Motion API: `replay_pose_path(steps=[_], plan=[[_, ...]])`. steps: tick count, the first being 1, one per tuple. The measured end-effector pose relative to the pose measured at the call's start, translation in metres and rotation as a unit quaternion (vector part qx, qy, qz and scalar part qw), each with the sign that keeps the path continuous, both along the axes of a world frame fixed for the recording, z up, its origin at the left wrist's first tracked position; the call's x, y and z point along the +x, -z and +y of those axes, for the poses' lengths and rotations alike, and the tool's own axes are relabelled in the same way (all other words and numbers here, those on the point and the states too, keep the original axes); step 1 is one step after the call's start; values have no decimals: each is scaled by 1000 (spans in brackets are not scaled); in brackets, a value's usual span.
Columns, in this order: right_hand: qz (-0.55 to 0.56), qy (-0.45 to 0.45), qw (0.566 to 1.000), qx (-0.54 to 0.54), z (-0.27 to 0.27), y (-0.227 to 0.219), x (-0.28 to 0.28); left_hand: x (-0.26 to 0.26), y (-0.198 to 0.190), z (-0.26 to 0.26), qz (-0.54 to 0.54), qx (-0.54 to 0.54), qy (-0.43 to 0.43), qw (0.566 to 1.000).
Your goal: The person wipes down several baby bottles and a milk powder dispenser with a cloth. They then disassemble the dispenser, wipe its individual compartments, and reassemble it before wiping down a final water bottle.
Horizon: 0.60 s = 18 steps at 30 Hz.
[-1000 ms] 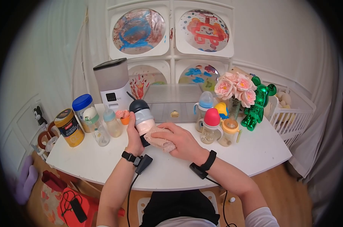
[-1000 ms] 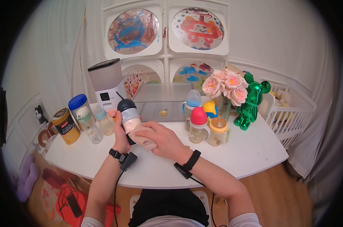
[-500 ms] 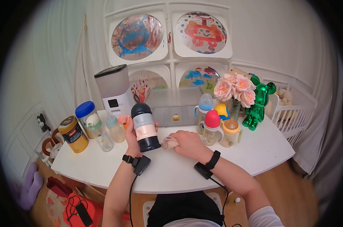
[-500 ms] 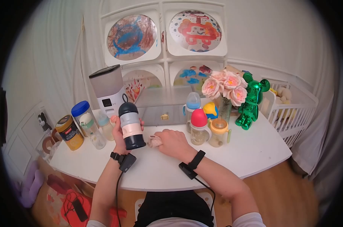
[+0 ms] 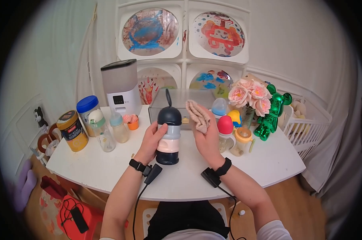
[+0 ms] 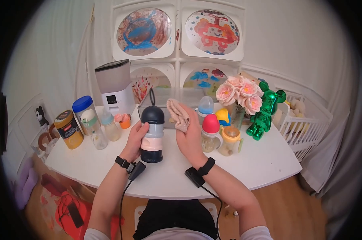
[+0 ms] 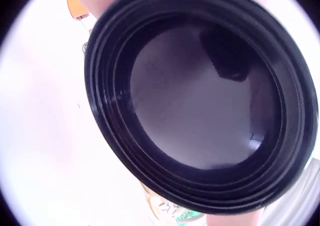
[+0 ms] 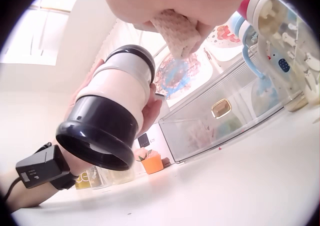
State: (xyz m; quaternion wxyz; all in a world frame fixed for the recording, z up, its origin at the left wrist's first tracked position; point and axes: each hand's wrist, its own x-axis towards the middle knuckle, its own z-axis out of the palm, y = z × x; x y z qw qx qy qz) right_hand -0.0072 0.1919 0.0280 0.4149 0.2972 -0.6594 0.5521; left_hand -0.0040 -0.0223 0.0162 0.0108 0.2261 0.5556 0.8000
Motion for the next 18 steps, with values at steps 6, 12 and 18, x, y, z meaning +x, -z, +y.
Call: replay_pose_path(steps=[6, 12, 18], plan=[[21, 2, 989, 145, -2, -5, 18, 2, 2, 11, 37, -67, -42, 996], [31, -3, 969, 245, -12, 6, 24, -9, 5, 3, -10, 99, -82, 992], [40, -1, 945, 324, -13, 2, 35, -17, 13, -7, -65, 151, -117, 979]])
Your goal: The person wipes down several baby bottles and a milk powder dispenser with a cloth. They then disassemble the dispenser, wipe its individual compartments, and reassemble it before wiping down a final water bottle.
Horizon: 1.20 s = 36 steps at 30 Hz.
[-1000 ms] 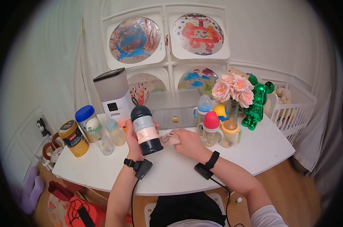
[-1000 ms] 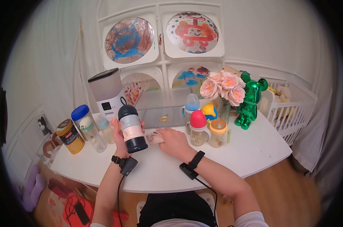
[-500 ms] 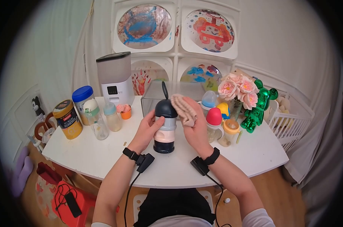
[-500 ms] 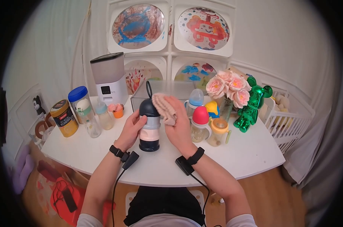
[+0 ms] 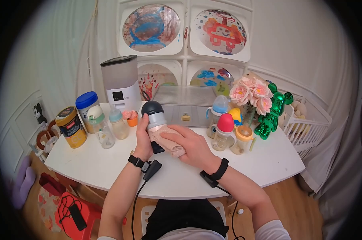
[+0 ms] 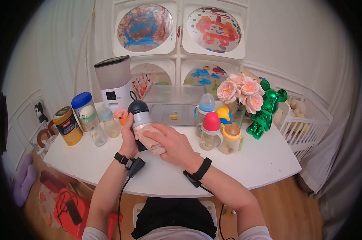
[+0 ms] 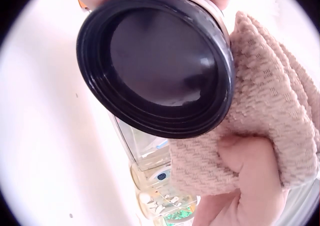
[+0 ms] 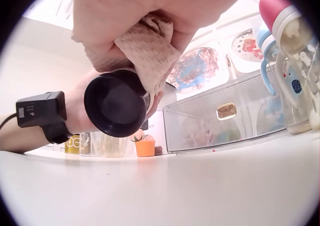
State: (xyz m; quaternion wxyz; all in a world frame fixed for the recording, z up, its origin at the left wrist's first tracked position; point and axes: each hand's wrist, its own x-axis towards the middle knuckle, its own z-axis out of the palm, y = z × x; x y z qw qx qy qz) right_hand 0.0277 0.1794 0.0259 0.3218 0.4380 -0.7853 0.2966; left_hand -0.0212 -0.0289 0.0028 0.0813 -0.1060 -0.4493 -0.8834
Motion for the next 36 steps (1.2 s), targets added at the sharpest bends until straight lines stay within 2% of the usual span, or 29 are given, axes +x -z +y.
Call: replay_pose_path(steps=[6, 9, 13, 15, 17, 18, 19, 20, 22, 23, 25, 26, 27, 28, 32, 35, 36], plan=[[-21, 33, 999, 20, 3, -3, 7, 0, -3, -1, -24, -6, -12, 1000], [-25, 53, 998, 30, 5, 0, 4, 20, -23, 3, -58, 27, 7, 998], [-78, 70, 994, 20, 5, 3, 0, 3, -11, -5, -35, 7, 1, 999], [-100, 63, 993, -8, 8, 9, -5, 0, -11, -10, 0, 23, 64, 998], [-116, 38, 991, -45, 6, 9, -9, -4, -9, -13, -2, 30, 76, 997], [-147, 66, 987, -8, 9, 7, -9, -7, -8, -13, -8, 41, 64, 997], [-180, 95, 979, 34, 10, 7, -9, -10, -8, -17, -22, 57, 129, 990], [-177, 85, 980, 29, 10, 8, -10, -10, -7, -19, -24, 36, 141, 989], [-206, 119, 956, 171, 14, 8, -13, -6, -10, -18, -21, 15, 158, 987], [-202, 123, 957, 166, 13, 7, -12, 0, -13, -15, -33, 9, 159, 987], [-207, 178, 960, 67, 10, 6, -10, 7, -17, -8, -45, 4, 167, 985], [-206, 183, 959, 67, 11, 5, -11, 10, -18, -7, -41, -48, 140, 988], [-176, 170, 969, -15, 12, 5, -13, 11, -17, -6, -37, -98, 111, 988], [-146, 154, 972, -98, 13, 5, -14, 10, -16, -8, -16, -118, 123, 985], [-116, 170, 964, -170, 15, 3, -16, 13, -15, -1, 71, -158, 83, 981], [-156, 159, 954, -202, 17, 6, -28, 13, -14, 4, 108, -177, 41, 977], [-143, 79, 951, -262, 15, 8, -35, 15, -15, 4, 108, -174, 43, 978]])
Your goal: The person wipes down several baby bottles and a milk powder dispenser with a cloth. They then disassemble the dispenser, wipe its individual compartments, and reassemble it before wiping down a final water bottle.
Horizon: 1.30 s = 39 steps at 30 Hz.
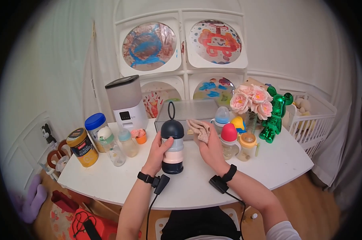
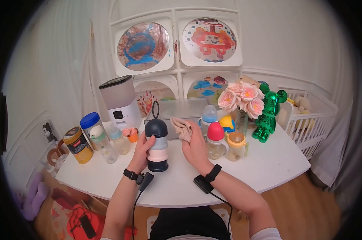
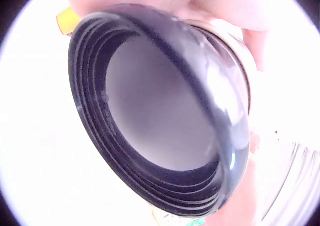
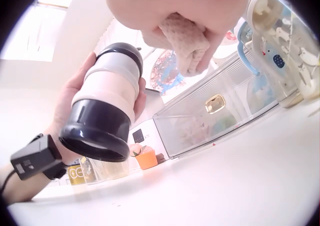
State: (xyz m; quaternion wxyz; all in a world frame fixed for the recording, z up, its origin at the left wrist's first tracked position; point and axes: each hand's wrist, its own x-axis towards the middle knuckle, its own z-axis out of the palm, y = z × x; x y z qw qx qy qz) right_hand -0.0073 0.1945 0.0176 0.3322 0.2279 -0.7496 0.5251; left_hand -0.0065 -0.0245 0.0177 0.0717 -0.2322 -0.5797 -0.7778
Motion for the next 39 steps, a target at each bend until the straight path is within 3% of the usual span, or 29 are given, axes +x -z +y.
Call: replay_pose_path(steps=[1, 5, 7, 10, 12, 14, 21, 23, 27, 30, 32, 36, 38, 39], plan=[[38, -64, 995, -70, -3, -2, -1, 2, -3, 0, -6, -24, 13, 1000], [38, -158, 978, -131, -9, -5, 9, 1, 2, 4, 0, -102, 27, 994], [78, -168, 982, -27, -7, -4, 10, 4, 1, 7, -6, -100, 32, 994], [67, -164, 984, -9, -5, 0, 11, 6, -2, 10, 64, -106, -17, 992], [70, -165, 984, -4, -7, -2, 11, 3, 1, 11, 14, -32, -109, 993], [84, -160, 979, 97, -9, 0, 21, -8, 7, 5, 10, -11, -125, 992], [107, -142, 953, 246, -12, -5, 33, -6, 2, 5, -36, 120, -172, 977], [129, -121, 944, 278, -12, -8, 36, -9, 6, 0, -63, 189, -116, 973], [128, -104, 949, 270, -14, -11, 45, -8, 7, -7, -116, 217, -58, 968], [66, -103, 953, 278, -9, -9, 41, -9, 9, -8, -119, 195, -41, 973], [15, -114, 962, 247, -7, -6, 34, -8, 6, -9, -105, 190, 49, 975], [-58, -112, 968, 217, -4, -8, 28, -11, 6, -16, -77, 185, 101, 974], [-163, -68, 920, 350, 1, -10, 25, -9, 4, -14, -77, 204, 124, 968], [-164, -64, 922, 346, 4, -10, 23, -8, 5, -12, -81, 228, 145, 959]])
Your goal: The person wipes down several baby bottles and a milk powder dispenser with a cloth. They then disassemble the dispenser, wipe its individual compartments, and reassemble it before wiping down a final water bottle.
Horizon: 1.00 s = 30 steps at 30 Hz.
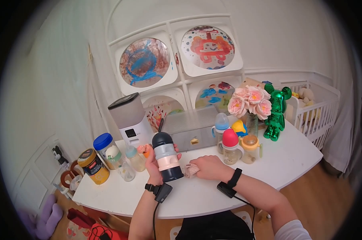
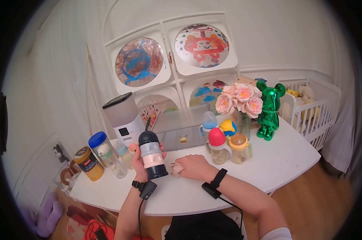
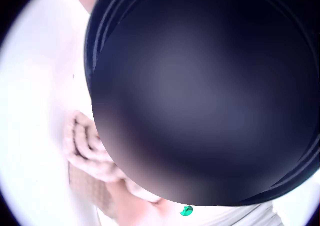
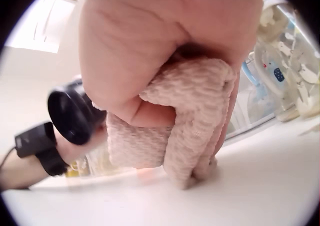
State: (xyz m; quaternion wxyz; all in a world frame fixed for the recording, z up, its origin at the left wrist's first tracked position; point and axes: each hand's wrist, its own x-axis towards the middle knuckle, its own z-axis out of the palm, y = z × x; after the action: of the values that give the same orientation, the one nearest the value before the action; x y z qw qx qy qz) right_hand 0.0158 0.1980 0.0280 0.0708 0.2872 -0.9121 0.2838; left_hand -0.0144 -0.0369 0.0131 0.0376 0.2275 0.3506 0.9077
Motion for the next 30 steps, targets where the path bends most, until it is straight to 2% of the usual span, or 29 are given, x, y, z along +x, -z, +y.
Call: replay_pose_path(steps=[2, 3, 4, 5, 9, 11, 12, 14, 16, 17, 18, 20, 22, 24, 26, 28, 30], plan=[[-1, 36, 998, 57, 4, 3, -4, 2, -4, 5, -1, 21, 17, 1000], [-3, 40, 998, 56, 5, 9, -9, 5, -5, 7, -11, 30, -8, 999], [50, 55, 997, 3, 6, 14, -14, 8, -8, 10, -21, 41, -36, 998], [103, 68, 991, -48, 6, 18, -17, 7, -7, 6, 5, 18, -15, 1000], [173, 76, 980, -63, 1, 23, -16, 1, -2, 6, -56, 11, -69, 996], [246, 67, 967, -10, 1, 32, -18, -4, -1, 4, -70, 28, -64, 995], [246, 60, 967, -6, 2, 34, -15, -6, 0, 3, -82, 40, -52, 994], [180, 29, 978, 106, 5, 34, -8, -1, -6, 3, -73, 52, -38, 995], [140, 14, 981, 134, 4, 28, -8, 1, -7, 4, -4, -77, -139, 987], [100, 2, 982, 159, 4, 25, -8, 9, -12, 9, 19, -100, -178, 979], [101, 0, 981, 164, 4, 25, -8, 8, -12, 12, 18, -93, -180, 979], [110, -10, 978, 177, 3, 26, -8, 7, -11, 17, 56, -135, -293, 945], [118, -18, 975, 186, 4, 23, -6, -1, -5, 12, 44, -166, -319, 932], [124, -25, 973, 194, 5, 15, 0, -2, -2, 12, 65, -283, -421, 859], [95, -31, 971, 216, 3, 3, 7, -10, 6, 7, 51, -285, -406, 866], [111, -36, 969, 220, 1, 5, 8, -15, 11, 2, 40, -293, -389, 873], [128, -40, 967, 219, 2, 6, 9, -18, 11, -2, 20, -269, -337, 902]])
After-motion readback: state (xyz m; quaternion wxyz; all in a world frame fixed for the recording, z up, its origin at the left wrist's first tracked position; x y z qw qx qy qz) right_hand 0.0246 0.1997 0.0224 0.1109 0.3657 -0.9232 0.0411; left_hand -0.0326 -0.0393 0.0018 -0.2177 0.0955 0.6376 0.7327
